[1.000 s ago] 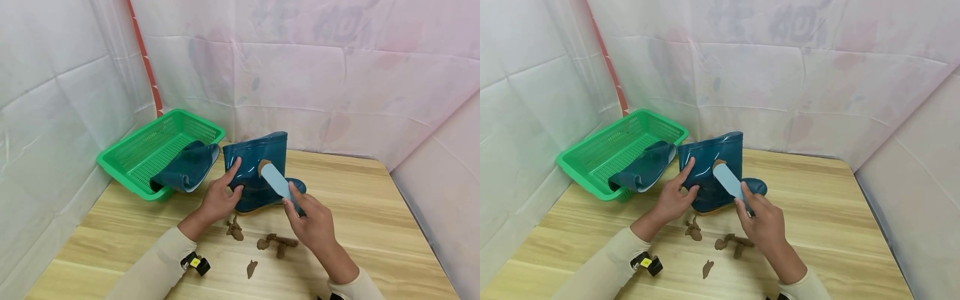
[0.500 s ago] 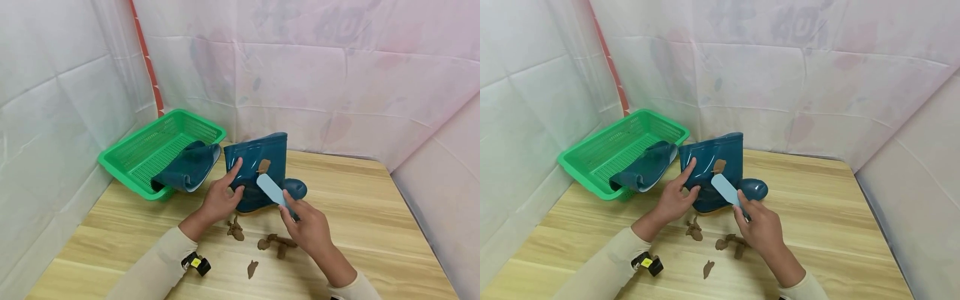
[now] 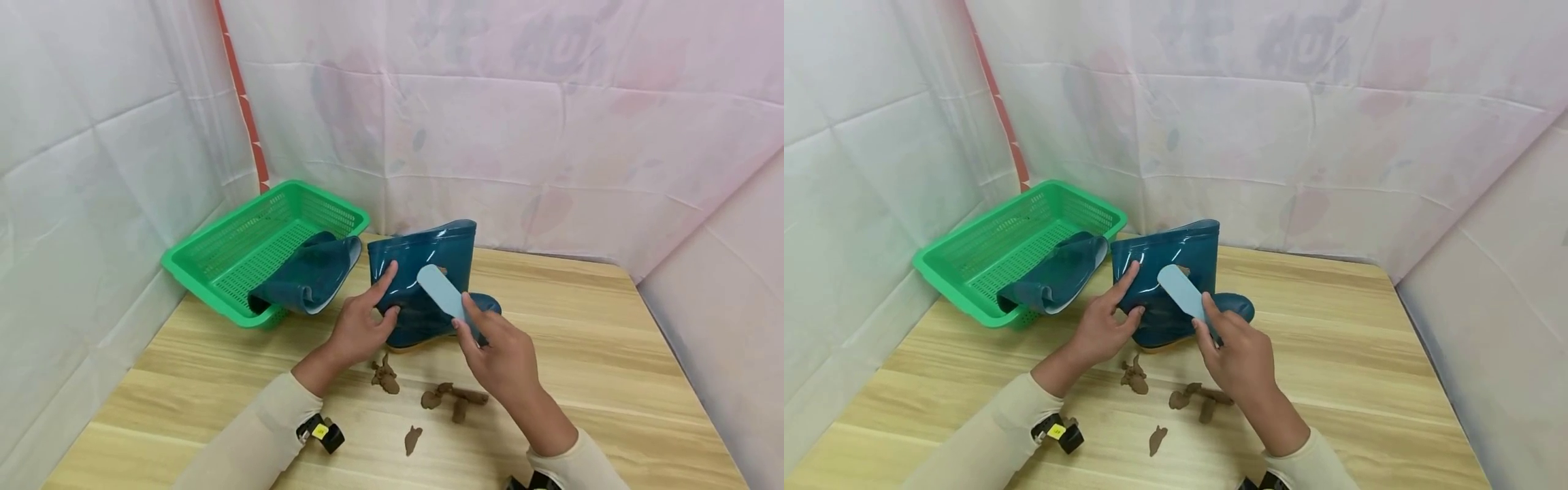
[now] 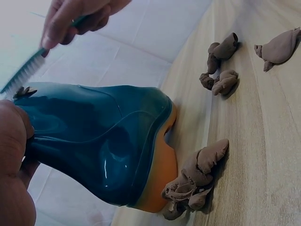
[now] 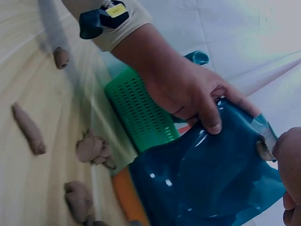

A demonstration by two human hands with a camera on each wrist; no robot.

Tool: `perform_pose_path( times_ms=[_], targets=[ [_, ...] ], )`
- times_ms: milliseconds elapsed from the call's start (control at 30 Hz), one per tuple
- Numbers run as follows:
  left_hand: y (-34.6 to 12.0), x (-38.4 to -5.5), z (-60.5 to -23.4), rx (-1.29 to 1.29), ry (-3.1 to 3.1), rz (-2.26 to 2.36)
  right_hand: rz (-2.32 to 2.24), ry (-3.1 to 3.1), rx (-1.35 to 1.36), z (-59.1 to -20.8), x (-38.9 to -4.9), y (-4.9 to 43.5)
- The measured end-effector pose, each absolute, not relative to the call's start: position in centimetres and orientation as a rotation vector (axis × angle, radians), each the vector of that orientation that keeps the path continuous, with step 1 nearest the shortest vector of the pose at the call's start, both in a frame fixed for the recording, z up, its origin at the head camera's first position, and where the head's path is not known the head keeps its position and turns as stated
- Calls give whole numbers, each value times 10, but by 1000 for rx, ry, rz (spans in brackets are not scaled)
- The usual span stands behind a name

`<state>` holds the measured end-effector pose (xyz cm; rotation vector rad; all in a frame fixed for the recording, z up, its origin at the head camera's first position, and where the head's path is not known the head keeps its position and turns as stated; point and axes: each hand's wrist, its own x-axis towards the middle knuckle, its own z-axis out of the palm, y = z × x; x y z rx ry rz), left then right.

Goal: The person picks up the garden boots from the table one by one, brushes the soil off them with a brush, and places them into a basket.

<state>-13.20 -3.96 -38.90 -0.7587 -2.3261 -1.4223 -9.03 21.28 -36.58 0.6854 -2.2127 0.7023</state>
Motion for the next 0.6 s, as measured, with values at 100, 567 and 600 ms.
perform_pose_path(
  times_ms=[100,567,600],
  targets=[
    [-42,-131,-389,-756,-2333,-1428,676,-2259,687,-371,-90,212],
    [-45,-133,-389,-756,-2309,-1428,766,-2132,707,-382,-90,223],
    [-46,-133,-388,-757,-2305,-1430,776,-2103,709,-380,-92,220]
  ],
)
